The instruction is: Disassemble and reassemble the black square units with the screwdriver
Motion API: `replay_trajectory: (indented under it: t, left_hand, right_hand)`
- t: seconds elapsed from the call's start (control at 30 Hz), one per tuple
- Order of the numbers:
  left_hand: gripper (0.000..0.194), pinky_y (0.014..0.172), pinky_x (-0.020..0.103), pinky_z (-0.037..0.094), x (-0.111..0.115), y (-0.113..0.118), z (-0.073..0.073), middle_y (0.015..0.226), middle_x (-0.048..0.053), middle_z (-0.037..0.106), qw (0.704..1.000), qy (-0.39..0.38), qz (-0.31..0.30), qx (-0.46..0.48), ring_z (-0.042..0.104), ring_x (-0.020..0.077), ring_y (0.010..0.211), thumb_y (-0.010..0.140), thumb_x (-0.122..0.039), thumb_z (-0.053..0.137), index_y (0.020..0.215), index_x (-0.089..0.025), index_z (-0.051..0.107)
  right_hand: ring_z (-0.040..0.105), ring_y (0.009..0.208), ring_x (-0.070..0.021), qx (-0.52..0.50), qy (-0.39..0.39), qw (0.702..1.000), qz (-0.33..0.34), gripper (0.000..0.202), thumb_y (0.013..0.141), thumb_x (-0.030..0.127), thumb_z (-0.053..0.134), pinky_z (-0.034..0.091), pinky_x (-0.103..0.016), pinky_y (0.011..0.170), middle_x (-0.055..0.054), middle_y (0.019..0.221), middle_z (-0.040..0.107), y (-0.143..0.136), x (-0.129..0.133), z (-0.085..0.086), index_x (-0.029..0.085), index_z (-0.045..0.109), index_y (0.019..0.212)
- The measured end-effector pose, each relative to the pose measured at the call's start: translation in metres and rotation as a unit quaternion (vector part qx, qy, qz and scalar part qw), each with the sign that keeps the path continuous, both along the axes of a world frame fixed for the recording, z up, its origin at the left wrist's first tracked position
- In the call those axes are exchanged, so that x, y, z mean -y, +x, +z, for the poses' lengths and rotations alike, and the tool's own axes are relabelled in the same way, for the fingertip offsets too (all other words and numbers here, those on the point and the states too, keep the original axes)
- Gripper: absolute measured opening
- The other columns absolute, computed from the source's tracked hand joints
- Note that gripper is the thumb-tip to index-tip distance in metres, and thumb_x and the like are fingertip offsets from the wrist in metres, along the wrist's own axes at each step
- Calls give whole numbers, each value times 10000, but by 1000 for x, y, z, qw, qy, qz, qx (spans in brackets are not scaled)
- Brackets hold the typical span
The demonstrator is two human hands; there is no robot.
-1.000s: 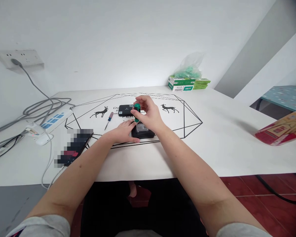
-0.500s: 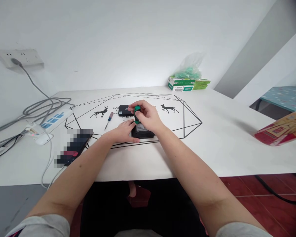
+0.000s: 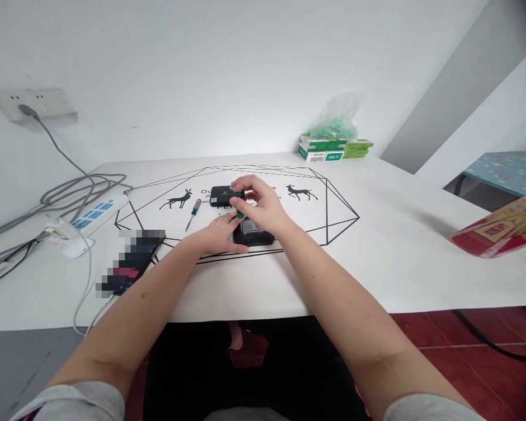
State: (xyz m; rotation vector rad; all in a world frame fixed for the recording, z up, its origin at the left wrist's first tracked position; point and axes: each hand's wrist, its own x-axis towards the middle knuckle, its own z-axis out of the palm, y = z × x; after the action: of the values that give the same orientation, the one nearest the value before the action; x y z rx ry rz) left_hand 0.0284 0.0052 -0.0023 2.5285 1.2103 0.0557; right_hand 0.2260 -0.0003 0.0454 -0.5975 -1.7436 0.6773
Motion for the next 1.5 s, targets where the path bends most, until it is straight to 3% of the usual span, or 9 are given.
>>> replay_trajectory:
  t: [0.2,0.47,0.73,1.0,1.17,1.27,1.37,1.5]
  left_hand:
    - [1171,1311,587,307,2,1,4,1795,209,309,1000,-12,-1,-2,268,486,1656,863,-868,653,1759,-226,258]
    - [1182,1300,608,310,-1,0,-1,1798,209,309,1000,-7,-1,1,273,491,1653,854,-886,640,1763,-235,257]
    - [1222,1317,611,270,-4,-2,-7,1830,204,249,1000,1,-1,2,226,491,1673,845,-918,624,1779,-245,217]
    - [1190,1297,594,294,-8,-5,-14,1817,180,292,1000,19,-15,19,278,488,1651,851,-906,645,1775,-279,234]
    - [1203,1292,598,299,-11,-6,-18,1826,182,275,999,30,-24,29,281,490,1651,846,-916,650,1774,-280,225]
    - [1207,1298,597,293,-11,-6,-17,1827,188,271,999,29,-25,28,273,490,1656,849,-920,642,1776,-273,218]
    - [1213,1307,599,280,-10,-5,-14,1837,180,250,999,28,-28,25,251,492,1666,854,-924,630,1783,-281,187]
    - [1206,1315,590,274,-8,-4,-11,1851,181,202,999,19,-28,13,241,488,1671,864,-915,620,1783,-271,180]
  right_hand:
    - [772,1068,-218,-10,-45,999,26,299,855,289,724,600,-458,953,-85,1327,788,-2,3,-1,286,526,1078]
    - [778,1081,-223,-2,-31,999,-9,282,873,276,717,613,-464,966,-59,1270,796,0,4,2,293,576,1116]
    - [786,1063,-219,-36,-30,999,-2,320,882,286,724,623,-468,981,-55,1228,791,3,0,1,290,583,1169]
    - [788,1047,-224,-9,-29,1000,5,315,865,291,735,631,-453,957,-58,1202,802,2,1,-1,286,610,1154]
    - [797,1143,-247,-26,-59,996,59,358,849,247,688,648,-491,1017,-71,1293,785,2,0,-3,291,590,1191]
    - [744,1273,-268,-24,-79,993,84,277,884,265,650,628,-533,1076,-80,1368,749,3,-1,-2,286,599,1155]
    - [684,1279,-281,26,-46,997,47,289,869,347,750,615,-520,1055,-80,1359,711,4,-1,1,283,650,1134]
    - [655,1051,-240,65,-11,998,-2,359,812,323,813,611,-448,899,-52,1211,672,5,-1,2,294,707,1154]
